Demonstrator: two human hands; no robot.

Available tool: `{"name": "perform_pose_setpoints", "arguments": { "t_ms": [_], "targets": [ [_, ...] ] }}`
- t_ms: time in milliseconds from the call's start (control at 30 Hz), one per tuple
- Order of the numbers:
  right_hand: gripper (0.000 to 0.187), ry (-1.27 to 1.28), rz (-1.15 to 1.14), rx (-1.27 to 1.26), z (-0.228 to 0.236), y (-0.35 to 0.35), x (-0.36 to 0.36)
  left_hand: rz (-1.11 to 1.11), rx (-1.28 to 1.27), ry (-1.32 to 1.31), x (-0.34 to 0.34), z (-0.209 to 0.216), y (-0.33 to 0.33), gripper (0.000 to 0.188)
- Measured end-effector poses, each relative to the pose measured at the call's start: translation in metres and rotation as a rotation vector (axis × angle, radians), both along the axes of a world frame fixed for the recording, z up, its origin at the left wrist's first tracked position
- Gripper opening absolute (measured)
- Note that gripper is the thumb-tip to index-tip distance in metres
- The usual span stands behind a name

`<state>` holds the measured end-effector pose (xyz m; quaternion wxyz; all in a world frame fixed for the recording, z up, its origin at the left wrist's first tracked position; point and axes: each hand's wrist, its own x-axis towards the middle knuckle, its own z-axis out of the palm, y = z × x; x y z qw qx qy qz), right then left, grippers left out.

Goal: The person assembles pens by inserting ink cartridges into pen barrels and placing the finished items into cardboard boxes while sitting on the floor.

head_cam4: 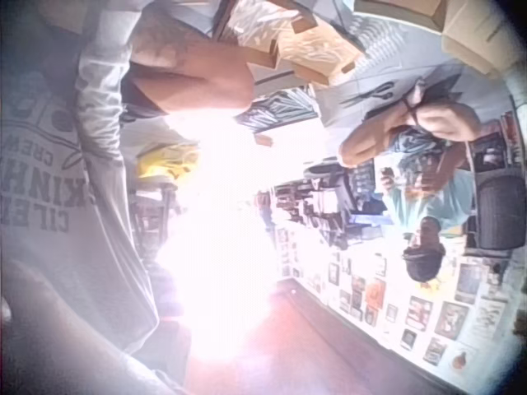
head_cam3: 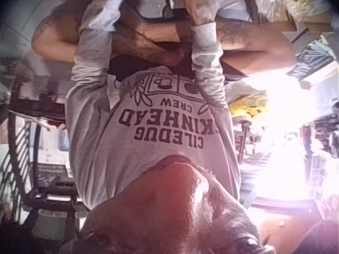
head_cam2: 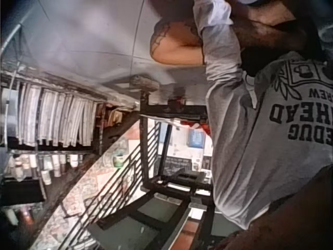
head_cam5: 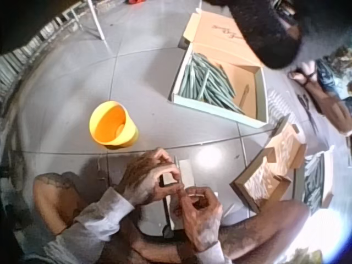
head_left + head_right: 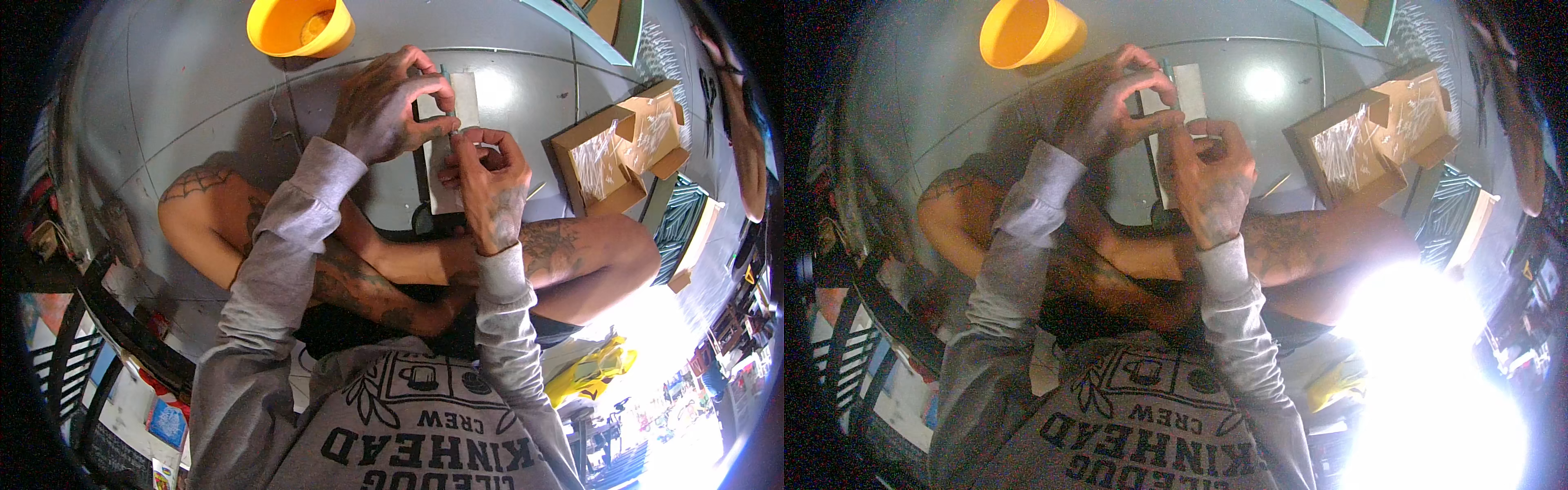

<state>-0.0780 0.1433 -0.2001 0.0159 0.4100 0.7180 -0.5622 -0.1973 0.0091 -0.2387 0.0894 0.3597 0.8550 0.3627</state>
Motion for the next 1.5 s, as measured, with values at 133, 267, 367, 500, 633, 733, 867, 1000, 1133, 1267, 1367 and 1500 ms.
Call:
{"name": "perform_pose_setpoints", "arguments": {
  "t_ms": [133, 267, 367, 500, 633, 733, 867, 1000, 1133, 1267, 1367, 1500],
  "targets": [
    [0.012, 0.103, -0.023, -0.037, -0.017, 0.002, 0.014, 0.001, 0.012, -0.019, 0.0, 0.002, 0.001, 0.029],
    [0.009, 0.054, -0.122, -0.252, 0.003, -0.003, 0.011, -0.011, 0.021, -0.038, 0.0, 0.001, 0.001, 0.03],
    [0.007, 0.041, -0.144, -0.298, 0.006, -0.003, 0.013, -0.006, 0.031, -0.044, 0.001, 0.003, 0.001, 0.03],
    [0.009, 0.078, -0.188, -0.345, 0.003, -0.003, 0.016, -0.023, 0.063, -0.041, 0.003, -0.002, 0.003, 0.026],
    [0.013, 0.046, -0.171, -0.303, 0.0, -0.003, 0.016, -0.038, 0.188, -0.118, 0.012, -0.011, 0.005, 0.021],
    [0.014, 0.055, -0.182, -0.302, -0.004, -0.004, 0.017, -0.034, 0.161, -0.136, 0.014, -0.011, 0.003, 0.019],
    [0.013, 0.103, -0.189, -0.319, -0.007, -0.004, 0.019, -0.035, 0.101, -0.081, 0.013, -0.014, 0.001, 0.019],
    [0.017, 0.063, -0.173, -0.29, 0.002, -0.006, 0.016, -0.04, 0.122, -0.063, 0.012, -0.018, 0.0, 0.021],
    [0.019, 0.06, -0.167, -0.256, 0.0, -0.007, 0.019, -0.06, 0.115, -0.076, 0.01, -0.018, 0.001, 0.022],
    [0.023, 0.075, -0.111, -0.172, 0.009, -0.007, 0.021, -0.054, 0.123, -0.031, 0.009, -0.021, 0.0, 0.022],
    [0.024, 0.058, -0.097, -0.146, 0.01, -0.007, 0.024, -0.066, 0.121, -0.039, 0.008, -0.022, 0.0, 0.022],
    [0.023, 0.088, -0.097, -0.162, 0.004, -0.007, 0.028, -0.075, 0.122, -0.059, 0.01, -0.017, 0.002, 0.02]
  ]
}}
